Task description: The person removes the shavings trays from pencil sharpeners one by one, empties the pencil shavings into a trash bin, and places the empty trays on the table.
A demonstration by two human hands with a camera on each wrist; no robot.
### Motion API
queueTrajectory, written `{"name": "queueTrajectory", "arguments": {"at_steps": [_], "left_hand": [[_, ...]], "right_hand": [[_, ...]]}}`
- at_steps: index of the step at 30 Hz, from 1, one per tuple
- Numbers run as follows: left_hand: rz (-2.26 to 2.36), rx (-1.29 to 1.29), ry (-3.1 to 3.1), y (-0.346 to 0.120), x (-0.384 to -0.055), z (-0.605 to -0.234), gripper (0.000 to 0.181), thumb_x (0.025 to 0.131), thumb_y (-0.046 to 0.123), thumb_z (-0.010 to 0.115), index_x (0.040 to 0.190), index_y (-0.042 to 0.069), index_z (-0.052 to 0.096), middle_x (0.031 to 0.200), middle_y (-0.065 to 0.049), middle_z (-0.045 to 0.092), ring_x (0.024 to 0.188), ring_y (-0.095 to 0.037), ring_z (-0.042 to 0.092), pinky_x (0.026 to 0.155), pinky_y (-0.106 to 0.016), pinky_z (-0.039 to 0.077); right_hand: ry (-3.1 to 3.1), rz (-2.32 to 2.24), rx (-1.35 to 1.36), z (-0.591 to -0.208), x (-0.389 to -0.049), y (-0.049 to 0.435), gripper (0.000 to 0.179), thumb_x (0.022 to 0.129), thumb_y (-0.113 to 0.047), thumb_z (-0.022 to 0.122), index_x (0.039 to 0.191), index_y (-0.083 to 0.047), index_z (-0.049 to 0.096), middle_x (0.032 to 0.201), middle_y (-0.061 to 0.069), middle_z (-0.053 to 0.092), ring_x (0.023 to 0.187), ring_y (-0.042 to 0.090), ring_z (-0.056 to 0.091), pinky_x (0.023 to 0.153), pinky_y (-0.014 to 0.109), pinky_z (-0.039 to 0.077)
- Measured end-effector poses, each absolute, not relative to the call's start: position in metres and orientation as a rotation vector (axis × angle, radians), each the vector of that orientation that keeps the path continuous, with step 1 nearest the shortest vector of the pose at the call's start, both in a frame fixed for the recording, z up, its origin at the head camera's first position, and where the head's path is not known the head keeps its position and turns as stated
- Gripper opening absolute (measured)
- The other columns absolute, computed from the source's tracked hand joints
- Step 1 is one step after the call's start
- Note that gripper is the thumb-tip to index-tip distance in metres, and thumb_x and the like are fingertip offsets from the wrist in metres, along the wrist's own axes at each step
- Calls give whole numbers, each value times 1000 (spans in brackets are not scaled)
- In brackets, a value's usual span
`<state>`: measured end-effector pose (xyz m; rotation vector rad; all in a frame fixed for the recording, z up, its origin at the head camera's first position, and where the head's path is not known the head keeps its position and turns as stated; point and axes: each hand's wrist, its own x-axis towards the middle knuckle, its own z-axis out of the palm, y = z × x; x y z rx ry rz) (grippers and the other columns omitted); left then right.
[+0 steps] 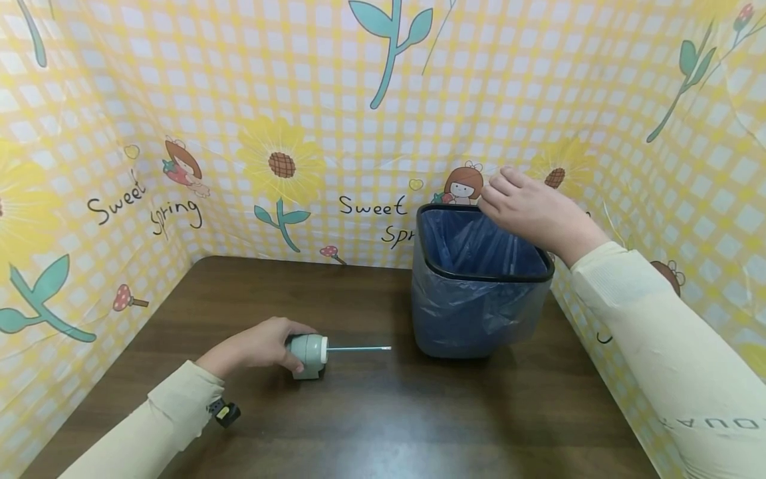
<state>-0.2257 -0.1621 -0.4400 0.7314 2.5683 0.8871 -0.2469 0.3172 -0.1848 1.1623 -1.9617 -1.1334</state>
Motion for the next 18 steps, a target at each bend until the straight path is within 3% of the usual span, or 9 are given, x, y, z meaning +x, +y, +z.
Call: {"name": "queueTrajectory", "arguments": {"at_steps": [13,18], "left_hand": [[863,774,2583,-162,-228,-441,65,72,19,93,132,11,68,107,3,71,87,-15,63,74,-34,54],[872,764,2572,-162,-227,-441,65,72,18,93,132,11,68,107,2,71,87,-15,63,74,-35,54]], "right_hand": [[-2007,-1017,1148,-188,-247,318,41,86,8,75,124,5,60,122,22,59,115,40,54,110,50,39],[-2007,-1004,1131,-190,-248,318,42,87,0,77,125,5,61,123,23,61,115,40,56,110,50,40]]}}
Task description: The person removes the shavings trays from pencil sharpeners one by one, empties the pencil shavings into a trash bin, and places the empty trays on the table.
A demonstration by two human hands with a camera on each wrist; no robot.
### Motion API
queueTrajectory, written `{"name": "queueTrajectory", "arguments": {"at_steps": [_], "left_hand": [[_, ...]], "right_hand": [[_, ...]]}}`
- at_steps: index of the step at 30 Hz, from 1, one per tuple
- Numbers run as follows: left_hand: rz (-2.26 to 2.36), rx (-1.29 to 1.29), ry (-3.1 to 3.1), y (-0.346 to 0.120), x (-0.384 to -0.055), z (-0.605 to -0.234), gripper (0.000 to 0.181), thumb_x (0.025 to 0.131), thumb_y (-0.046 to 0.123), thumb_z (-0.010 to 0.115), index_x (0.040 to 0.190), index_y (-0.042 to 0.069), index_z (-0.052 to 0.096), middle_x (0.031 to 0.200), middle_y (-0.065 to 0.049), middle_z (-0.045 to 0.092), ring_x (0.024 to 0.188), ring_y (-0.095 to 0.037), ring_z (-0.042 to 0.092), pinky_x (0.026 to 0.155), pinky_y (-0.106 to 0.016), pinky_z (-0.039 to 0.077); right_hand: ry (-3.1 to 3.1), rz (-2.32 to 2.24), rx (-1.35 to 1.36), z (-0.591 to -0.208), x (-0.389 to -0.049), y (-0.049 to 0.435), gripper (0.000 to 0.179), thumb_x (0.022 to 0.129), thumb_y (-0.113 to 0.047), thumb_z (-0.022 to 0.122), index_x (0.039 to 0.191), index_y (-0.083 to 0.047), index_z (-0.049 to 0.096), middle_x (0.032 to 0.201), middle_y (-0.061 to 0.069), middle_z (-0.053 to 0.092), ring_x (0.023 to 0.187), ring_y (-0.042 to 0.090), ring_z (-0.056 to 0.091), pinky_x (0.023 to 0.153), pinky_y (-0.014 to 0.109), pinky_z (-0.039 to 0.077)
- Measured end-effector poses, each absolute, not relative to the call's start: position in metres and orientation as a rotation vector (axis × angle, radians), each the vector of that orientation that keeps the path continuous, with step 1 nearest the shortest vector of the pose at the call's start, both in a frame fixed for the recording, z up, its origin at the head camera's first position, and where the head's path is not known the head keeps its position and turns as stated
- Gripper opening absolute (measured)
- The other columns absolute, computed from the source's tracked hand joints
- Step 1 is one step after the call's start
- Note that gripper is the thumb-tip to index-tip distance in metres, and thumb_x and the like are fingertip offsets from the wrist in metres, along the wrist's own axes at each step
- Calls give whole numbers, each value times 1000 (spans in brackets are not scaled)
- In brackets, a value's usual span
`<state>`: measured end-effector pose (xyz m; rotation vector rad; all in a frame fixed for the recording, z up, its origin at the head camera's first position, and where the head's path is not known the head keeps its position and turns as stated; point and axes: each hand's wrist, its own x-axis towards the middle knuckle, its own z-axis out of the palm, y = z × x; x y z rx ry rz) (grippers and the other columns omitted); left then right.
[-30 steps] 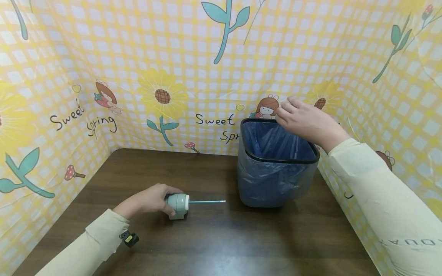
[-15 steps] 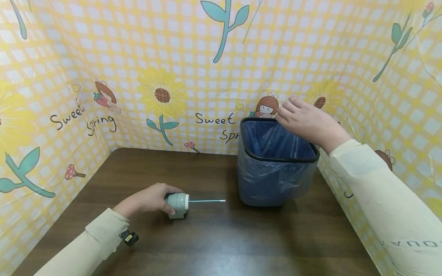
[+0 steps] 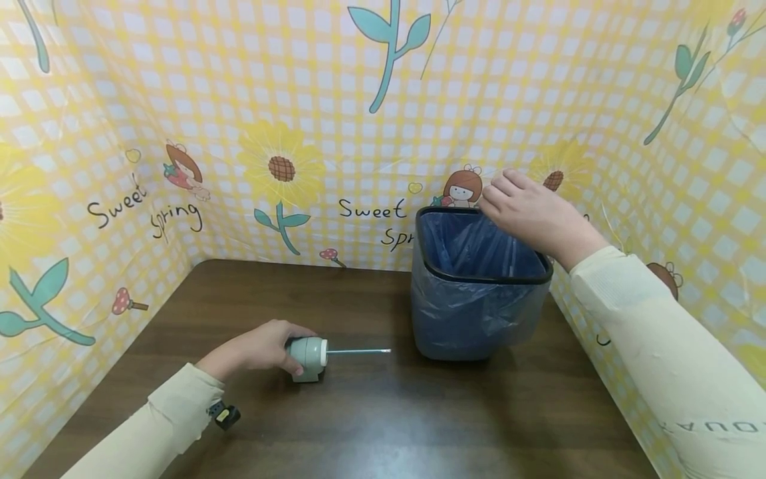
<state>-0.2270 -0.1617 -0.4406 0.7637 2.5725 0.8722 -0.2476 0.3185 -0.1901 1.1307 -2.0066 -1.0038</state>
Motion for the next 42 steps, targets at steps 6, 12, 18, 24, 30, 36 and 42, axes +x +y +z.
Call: {"name": "queueTrajectory", "arguments": {"at_steps": [6,12,18,24,30,36,42], "left_hand": [[881,754,2573,-161,-228,-443,66,73,18,93,133,10,67,110,1,70,89,-16,62,76,-37,54],[873,726,2579,-161,-227,-443,66,73,19,93,134,11,67,110,2,70,90,-16,62,78,-36,53],[870,729,2585,-161,-227,-443,67,73,19,93,134,11,67,110,2,70,89,-16,62,77,-37,54],[862,728,2597,-160,-226,-444,66,73,19,93,133,11,67,109,2,70,88,-15,62,77,-36,54],[856,723,2599,-161,-225,-443,66,73,19,93,133,12,67,109,2,70,88,-16,62,77,-36,53],[861,715,2595,-160,-226,-440,67,72,20,93,133,11,68,109,2,71,88,-15,63,76,-35,54],[858,707,2595,-160,-226,-439,66,72,19,93,132,11,68,109,1,71,89,-16,62,76,-36,54]], "right_hand": [[-2022,-965,1132,-194,-248,320,52,84,-15,84,127,5,61,123,23,61,116,40,56,112,52,38],[-2034,-922,1123,-197,-248,322,53,83,-16,84,125,5,60,121,23,61,115,40,56,112,52,38],[-2072,-880,1093,-198,-248,323,60,78,-20,88,124,6,59,121,22,61,115,40,56,113,52,37],[-2095,-866,1055,-198,-246,322,67,75,-28,92,124,5,60,120,21,62,115,40,56,112,52,38],[-2105,-831,1049,-200,-247,322,69,73,-30,93,123,6,61,118,22,63,115,41,57,111,53,39],[-2112,-802,1039,-201,-248,324,69,75,-33,92,123,7,62,117,23,64,114,42,57,108,53,40],[-2116,-779,1027,-201,-247,324,69,77,-35,90,123,8,61,116,25,63,112,43,57,107,52,40]]}}
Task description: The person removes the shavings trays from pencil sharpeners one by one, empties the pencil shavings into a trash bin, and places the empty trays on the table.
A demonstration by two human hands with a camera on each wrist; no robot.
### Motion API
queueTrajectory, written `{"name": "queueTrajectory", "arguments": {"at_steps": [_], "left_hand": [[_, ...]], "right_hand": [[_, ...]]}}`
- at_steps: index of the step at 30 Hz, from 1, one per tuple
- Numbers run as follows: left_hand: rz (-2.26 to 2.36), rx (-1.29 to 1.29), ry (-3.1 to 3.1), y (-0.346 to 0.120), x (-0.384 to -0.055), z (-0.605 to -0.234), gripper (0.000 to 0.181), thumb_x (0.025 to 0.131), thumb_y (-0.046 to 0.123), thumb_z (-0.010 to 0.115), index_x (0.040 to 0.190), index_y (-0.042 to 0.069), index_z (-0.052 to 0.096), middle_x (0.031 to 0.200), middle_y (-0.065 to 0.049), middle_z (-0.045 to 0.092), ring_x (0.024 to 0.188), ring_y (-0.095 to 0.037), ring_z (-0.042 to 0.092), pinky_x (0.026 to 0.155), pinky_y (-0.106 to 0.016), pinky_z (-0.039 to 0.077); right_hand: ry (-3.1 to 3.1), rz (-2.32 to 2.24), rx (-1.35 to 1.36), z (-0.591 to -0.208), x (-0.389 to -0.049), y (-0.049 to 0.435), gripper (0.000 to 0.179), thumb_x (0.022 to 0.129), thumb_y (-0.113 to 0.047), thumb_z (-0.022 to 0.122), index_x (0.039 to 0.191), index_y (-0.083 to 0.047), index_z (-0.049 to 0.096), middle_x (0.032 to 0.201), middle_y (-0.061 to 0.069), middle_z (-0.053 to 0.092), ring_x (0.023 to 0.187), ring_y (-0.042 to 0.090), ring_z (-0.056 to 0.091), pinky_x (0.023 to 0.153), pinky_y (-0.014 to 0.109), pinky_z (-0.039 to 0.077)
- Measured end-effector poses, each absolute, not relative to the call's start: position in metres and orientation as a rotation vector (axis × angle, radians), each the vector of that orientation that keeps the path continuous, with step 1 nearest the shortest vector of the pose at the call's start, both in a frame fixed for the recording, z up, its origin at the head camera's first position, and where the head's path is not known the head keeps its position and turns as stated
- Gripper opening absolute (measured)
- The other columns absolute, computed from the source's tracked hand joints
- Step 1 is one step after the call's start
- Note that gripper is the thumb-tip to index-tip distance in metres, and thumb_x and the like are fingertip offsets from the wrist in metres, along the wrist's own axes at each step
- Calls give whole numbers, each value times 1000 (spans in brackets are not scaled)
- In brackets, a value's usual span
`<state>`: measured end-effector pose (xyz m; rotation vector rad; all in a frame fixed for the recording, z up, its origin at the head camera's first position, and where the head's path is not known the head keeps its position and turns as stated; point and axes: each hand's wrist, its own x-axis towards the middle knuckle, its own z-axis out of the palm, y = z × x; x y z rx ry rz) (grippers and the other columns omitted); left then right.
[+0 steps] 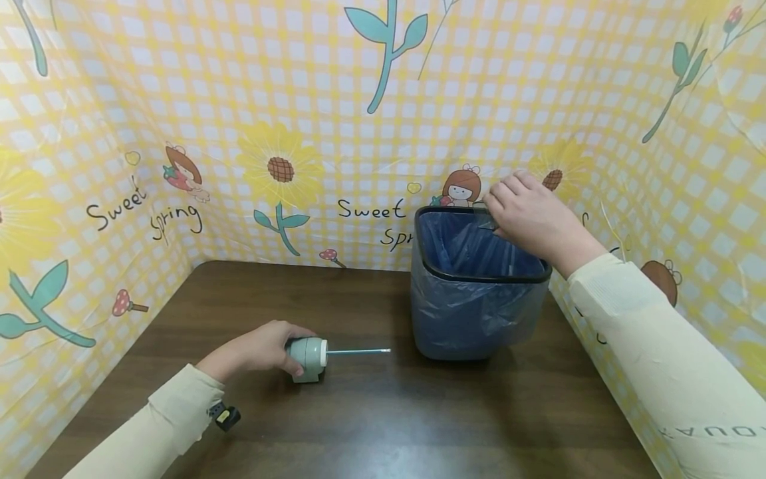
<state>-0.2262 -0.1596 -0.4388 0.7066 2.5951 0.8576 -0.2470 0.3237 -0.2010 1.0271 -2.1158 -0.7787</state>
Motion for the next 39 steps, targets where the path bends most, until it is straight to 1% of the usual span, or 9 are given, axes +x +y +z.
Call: {"name": "queueTrajectory", "arguments": {"at_steps": [8,19,24,33,39], "left_hand": [[873,704,2582,-160,-225,-439,66,73,18,93,133,11,67,110,1,70,89,-16,62,76,-36,54],[864,722,2587,-160,-225,-438,66,73,17,93,133,10,67,109,1,70,89,-16,62,76,-36,54],[858,737,2596,-159,-226,-439,66,72,18,93,132,10,67,108,1,71,88,-16,62,76,-36,53],[858,732,2591,-160,-224,-438,66,73,19,93,133,10,67,108,2,70,88,-16,62,76,-36,53],[863,731,2588,-160,-224,-438,65,73,18,93,133,11,67,108,2,70,88,-15,62,76,-35,53]], "right_hand": [[-2145,-743,995,-203,-246,321,72,75,-36,91,123,9,60,115,26,64,111,43,58,106,53,42],[-2170,-692,962,-207,-244,318,73,75,-37,91,122,9,60,113,26,64,107,43,60,102,53,43],[-2193,-670,943,-210,-244,318,73,76,-37,91,122,10,60,113,27,65,108,43,60,103,54,43],[-2206,-653,904,-213,-242,315,75,74,-38,92,124,10,62,113,27,66,108,42,61,101,53,45],[-2213,-584,894,-212,-241,312,73,73,-35,93,122,9,62,110,26,66,106,42,61,100,54,45]]}}
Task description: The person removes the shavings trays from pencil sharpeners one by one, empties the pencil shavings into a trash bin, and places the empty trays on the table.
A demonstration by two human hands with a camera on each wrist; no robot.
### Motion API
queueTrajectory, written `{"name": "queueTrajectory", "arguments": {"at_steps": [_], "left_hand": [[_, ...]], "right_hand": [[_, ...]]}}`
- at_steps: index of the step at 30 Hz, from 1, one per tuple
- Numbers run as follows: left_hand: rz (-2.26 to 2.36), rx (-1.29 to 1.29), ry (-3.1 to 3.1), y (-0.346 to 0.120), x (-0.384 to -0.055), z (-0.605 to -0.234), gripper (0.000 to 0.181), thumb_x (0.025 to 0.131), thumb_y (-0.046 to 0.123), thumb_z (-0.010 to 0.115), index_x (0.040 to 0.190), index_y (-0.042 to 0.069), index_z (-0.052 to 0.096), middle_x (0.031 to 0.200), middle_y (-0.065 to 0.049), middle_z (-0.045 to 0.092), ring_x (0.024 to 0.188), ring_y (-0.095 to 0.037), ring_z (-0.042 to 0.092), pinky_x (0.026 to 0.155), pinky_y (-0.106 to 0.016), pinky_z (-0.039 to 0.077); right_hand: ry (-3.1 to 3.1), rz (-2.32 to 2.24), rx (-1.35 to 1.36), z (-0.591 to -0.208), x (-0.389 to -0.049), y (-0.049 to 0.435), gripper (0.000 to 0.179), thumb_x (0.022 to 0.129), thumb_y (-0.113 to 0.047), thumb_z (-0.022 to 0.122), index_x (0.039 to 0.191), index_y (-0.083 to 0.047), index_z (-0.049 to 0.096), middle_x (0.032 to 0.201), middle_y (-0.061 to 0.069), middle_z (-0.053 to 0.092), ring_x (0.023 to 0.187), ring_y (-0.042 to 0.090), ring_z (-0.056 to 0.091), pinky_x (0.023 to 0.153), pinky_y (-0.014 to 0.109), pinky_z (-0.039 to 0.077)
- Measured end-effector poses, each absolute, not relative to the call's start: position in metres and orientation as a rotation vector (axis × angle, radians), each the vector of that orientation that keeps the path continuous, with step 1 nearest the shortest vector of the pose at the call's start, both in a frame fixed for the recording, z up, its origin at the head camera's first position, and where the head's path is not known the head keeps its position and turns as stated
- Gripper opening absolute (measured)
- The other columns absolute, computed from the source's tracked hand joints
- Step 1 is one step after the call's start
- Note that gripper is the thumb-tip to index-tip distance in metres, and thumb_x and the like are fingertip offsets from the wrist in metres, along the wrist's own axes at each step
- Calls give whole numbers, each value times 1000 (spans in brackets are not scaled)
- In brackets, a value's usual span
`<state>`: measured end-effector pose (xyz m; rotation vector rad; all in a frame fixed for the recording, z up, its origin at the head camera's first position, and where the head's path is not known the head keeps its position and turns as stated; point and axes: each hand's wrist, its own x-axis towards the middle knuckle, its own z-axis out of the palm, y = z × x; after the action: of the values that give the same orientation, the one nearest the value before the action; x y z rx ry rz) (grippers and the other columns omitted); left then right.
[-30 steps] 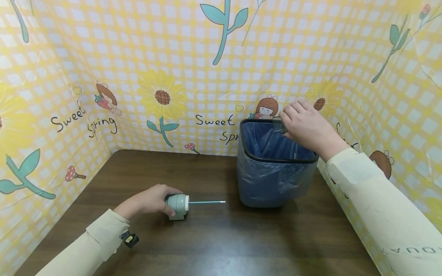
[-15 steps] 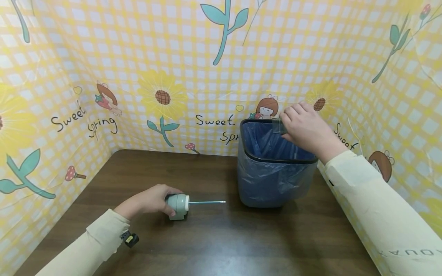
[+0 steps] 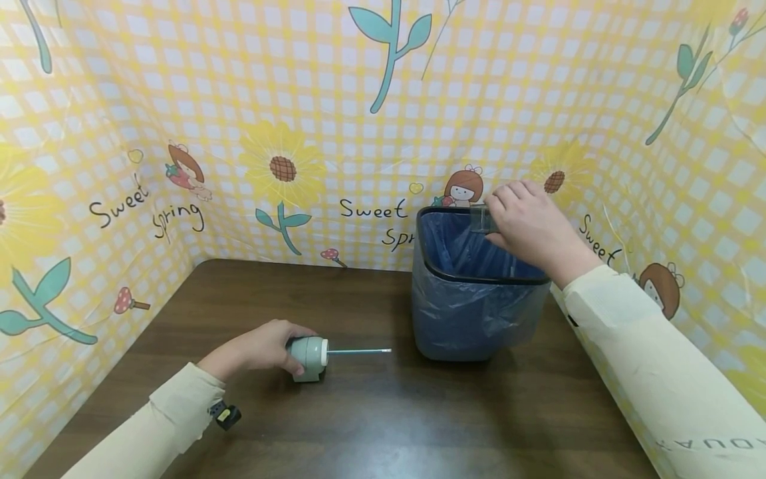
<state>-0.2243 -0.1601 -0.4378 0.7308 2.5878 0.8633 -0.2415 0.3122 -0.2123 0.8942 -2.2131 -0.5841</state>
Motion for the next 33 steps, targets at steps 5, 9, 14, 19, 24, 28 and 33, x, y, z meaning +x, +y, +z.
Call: {"name": "queueTrajectory", "arguments": {"at_steps": [5,9,14,19,24,28,33], "left_hand": [[870,744,2588,-160,-225,-438,65,72,17,93,132,10,68,107,1,71,88,-16,62,76,-37,53],[866,736,2591,-160,-225,-438,65,73,18,93,132,11,68,107,2,70,88,-16,62,76,-36,53],[874,715,2585,-160,-224,-438,66,73,19,93,133,11,67,108,1,70,88,-16,62,76,-36,53],[872,728,2588,-160,-224,-438,66,73,18,93,133,10,67,109,1,70,88,-16,62,76,-36,53],[875,714,2581,-161,-224,-439,66,73,19,93,133,10,67,109,1,70,89,-16,62,76,-35,54],[885,710,2576,-161,-223,-439,65,74,18,92,133,11,67,109,1,70,89,-16,63,76,-36,54],[883,714,2585,-161,-223,-439,64,74,18,92,133,10,67,109,1,70,89,-16,63,77,-36,54]], "right_hand": [[-2231,-518,872,-213,-239,309,70,74,-35,92,121,8,62,110,26,65,106,44,60,100,56,44],[-2238,-517,865,-216,-239,308,70,75,-36,92,121,8,62,111,25,65,108,44,59,100,56,44],[-2243,-502,855,-220,-239,309,70,74,-36,92,121,7,62,112,25,65,109,43,59,99,56,45],[-2276,-493,831,-222,-236,309,70,75,-35,92,123,6,62,115,26,65,112,44,58,101,57,43],[-2306,-452,803,-223,-236,309,70,76,-34,91,124,7,62,117,26,65,114,44,57,103,57,42],[-2303,-422,789,-224,-236,309,70,75,-33,91,123,8,62,116,26,65,113,44,57,102,57,42],[-2296,-436,776,-225,-235,310,71,76,-34,91,123,10,61,115,27,64,111,45,58,100,57,43]]}}
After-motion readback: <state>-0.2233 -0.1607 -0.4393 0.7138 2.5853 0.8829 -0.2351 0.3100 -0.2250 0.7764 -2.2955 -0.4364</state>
